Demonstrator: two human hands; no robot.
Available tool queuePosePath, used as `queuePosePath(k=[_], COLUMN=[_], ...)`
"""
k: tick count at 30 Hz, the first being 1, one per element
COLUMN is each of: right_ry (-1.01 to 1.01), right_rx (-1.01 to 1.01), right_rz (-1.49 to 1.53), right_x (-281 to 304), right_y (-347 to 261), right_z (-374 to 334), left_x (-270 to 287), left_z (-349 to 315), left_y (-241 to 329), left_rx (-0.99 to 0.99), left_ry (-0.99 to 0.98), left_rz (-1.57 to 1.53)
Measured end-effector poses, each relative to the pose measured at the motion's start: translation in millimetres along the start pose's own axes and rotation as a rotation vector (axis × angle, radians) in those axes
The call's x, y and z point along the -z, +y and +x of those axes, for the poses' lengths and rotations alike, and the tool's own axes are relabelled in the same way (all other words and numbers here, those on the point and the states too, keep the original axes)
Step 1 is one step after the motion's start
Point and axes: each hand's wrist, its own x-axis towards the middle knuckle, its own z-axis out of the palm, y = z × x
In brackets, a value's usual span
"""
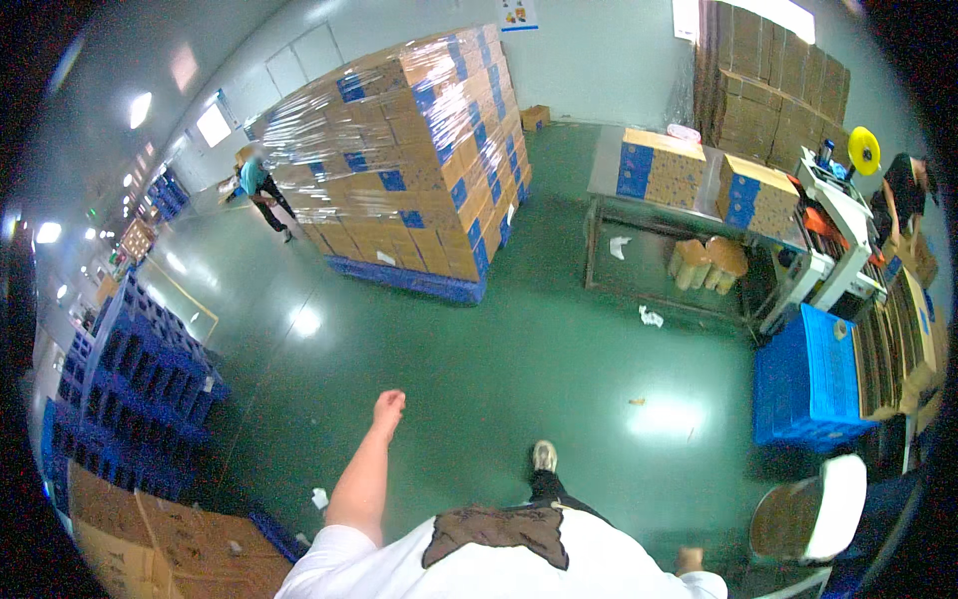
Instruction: The person places white plastic items into a large cardboard box, moves several boxes to a sealing machine, and then pulls a loaded pallet jack through a warehouse into a storage area.
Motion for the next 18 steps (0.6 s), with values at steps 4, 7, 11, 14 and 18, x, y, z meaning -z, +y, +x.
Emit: queuePosePath(k=[4, 7, 11, 14, 18], right_ry=[-0.195, -0.132, -0.056, -0.167, -0.041], right_rx=[0.641, 0.502, 0.649, 0.794, 0.673], right_rz=[-0.064, -0.823, 0.167, 0.467, 0.531], right_x=[-29, -51, -26, 16, 26], right_y=[-136, -316, -649, -810, -890], right_z=[48, 206, 232, 207, 246], left_x=[-84, -102, -60, -54, -115], left_z=[48, 52, 95, 171, 363], left_y=[56, 10, -94, -65, 23], left_rx=[-0.312, -0.462, 0.29, 0.541, 0.288], left_ry=[-0.213, -0.584, -0.699, -0.695, -0.718], left_rz=[0.029, 0.589, 0.669, 0.95, 1.077])
